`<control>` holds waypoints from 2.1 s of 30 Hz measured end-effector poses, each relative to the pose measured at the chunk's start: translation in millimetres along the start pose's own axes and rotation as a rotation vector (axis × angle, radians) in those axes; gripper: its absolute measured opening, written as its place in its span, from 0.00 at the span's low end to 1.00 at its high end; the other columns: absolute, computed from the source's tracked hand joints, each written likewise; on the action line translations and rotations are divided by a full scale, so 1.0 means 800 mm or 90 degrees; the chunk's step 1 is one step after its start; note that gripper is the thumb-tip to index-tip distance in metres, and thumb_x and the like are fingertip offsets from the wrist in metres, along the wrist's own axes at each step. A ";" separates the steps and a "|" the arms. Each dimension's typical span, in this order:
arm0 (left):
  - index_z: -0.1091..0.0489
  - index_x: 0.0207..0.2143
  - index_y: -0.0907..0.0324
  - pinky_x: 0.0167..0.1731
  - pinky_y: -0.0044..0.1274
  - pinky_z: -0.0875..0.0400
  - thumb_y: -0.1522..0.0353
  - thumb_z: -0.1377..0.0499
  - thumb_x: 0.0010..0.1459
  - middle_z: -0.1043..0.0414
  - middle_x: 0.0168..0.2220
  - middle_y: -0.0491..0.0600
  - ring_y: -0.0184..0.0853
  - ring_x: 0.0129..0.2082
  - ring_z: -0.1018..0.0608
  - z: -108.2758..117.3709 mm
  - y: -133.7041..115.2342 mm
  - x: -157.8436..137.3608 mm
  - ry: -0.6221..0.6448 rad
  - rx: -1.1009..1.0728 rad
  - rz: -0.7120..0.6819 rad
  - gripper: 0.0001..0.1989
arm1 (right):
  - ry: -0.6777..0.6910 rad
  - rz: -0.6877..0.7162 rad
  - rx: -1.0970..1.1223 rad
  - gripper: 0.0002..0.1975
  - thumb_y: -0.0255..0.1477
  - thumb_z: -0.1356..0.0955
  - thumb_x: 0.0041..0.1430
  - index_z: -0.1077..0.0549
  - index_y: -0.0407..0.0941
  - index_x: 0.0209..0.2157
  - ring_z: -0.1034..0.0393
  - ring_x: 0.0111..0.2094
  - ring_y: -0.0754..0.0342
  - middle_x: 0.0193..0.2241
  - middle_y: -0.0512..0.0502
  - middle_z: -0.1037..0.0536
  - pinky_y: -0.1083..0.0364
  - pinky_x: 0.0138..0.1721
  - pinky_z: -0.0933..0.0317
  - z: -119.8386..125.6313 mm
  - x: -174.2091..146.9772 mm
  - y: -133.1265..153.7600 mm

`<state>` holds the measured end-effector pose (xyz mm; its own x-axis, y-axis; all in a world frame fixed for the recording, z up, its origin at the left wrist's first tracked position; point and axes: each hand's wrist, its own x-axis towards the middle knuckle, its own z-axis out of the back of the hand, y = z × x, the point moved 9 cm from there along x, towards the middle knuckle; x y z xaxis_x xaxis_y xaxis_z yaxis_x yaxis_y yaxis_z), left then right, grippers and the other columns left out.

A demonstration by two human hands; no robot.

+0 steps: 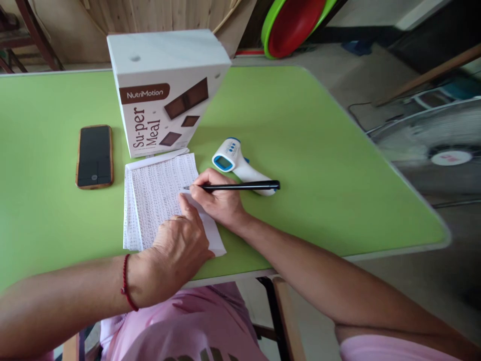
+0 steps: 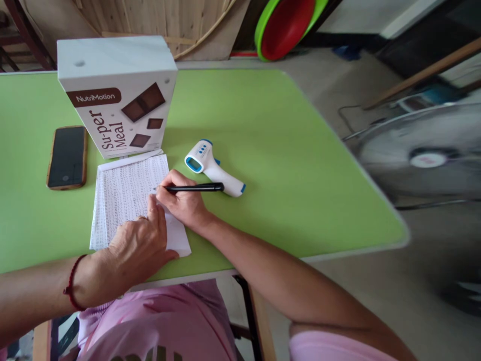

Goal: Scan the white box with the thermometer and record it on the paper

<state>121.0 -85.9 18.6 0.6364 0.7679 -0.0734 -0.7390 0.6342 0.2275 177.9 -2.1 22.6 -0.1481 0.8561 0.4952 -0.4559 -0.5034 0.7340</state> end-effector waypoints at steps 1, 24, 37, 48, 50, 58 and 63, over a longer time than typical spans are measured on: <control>0.31 0.52 0.77 0.15 0.24 0.48 0.51 0.46 0.59 0.32 0.51 0.76 0.30 0.19 0.32 0.000 0.000 0.000 -0.002 0.003 -0.001 0.36 | 0.002 0.001 -0.002 0.09 0.23 0.34 0.50 0.38 0.47 0.22 0.43 0.18 0.62 0.16 0.57 0.33 0.59 0.20 0.46 0.000 0.000 0.000; 0.32 0.54 0.74 0.16 0.25 0.44 0.49 0.44 0.56 0.31 0.52 0.72 0.32 0.22 0.29 -0.001 0.002 0.001 -0.024 -0.001 0.005 0.37 | -0.005 -0.021 0.005 0.08 0.24 0.34 0.50 0.38 0.47 0.22 0.43 0.18 0.61 0.16 0.57 0.34 0.59 0.21 0.45 0.005 0.000 -0.008; 0.32 0.54 0.76 0.16 0.25 0.44 0.49 0.44 0.56 0.32 0.52 0.74 0.33 0.21 0.29 0.002 0.001 0.000 -0.041 0.014 0.001 0.39 | 0.008 0.007 0.002 0.08 0.23 0.35 0.50 0.37 0.46 0.21 0.43 0.17 0.62 0.16 0.57 0.33 0.60 0.20 0.46 0.002 0.001 -0.002; 0.31 0.53 0.77 0.15 0.25 0.43 0.49 0.44 0.56 0.32 0.52 0.75 0.33 0.20 0.29 0.002 0.000 0.001 -0.045 0.000 -0.001 0.39 | -0.002 -0.008 0.003 0.07 0.25 0.35 0.51 0.37 0.46 0.22 0.42 0.18 0.62 0.16 0.57 0.33 0.60 0.21 0.46 0.003 0.000 -0.004; 0.31 0.53 0.76 0.14 0.25 0.43 0.48 0.44 0.56 0.32 0.52 0.74 0.32 0.20 0.29 0.001 0.001 0.001 -0.034 0.002 0.004 0.39 | 0.000 -0.020 -0.001 0.07 0.25 0.35 0.51 0.37 0.46 0.21 0.43 0.18 0.62 0.16 0.57 0.33 0.59 0.21 0.46 0.002 0.001 -0.005; 0.32 0.54 0.76 0.14 0.26 0.43 0.49 0.44 0.56 0.32 0.52 0.74 0.33 0.21 0.28 -0.001 0.002 0.002 -0.026 -0.003 0.003 0.39 | 0.001 -0.022 0.003 0.07 0.25 0.35 0.51 0.37 0.46 0.21 0.43 0.18 0.62 0.16 0.57 0.33 0.60 0.21 0.46 0.002 0.001 -0.005; 0.32 0.55 0.73 0.14 0.25 0.43 0.48 0.45 0.57 0.31 0.53 0.72 0.33 0.21 0.28 -0.006 0.001 0.003 0.007 -0.020 -0.001 0.37 | 0.009 -0.029 0.005 0.07 0.25 0.35 0.51 0.36 0.46 0.21 0.43 0.18 0.62 0.16 0.57 0.33 0.60 0.21 0.47 0.001 0.001 -0.006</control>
<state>121.1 -82.7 14.2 0.6353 0.7677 -0.0838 -0.7446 0.6378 0.1970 180.4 1.4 19.7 -0.1394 0.8794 0.4553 -0.4559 -0.4652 0.7588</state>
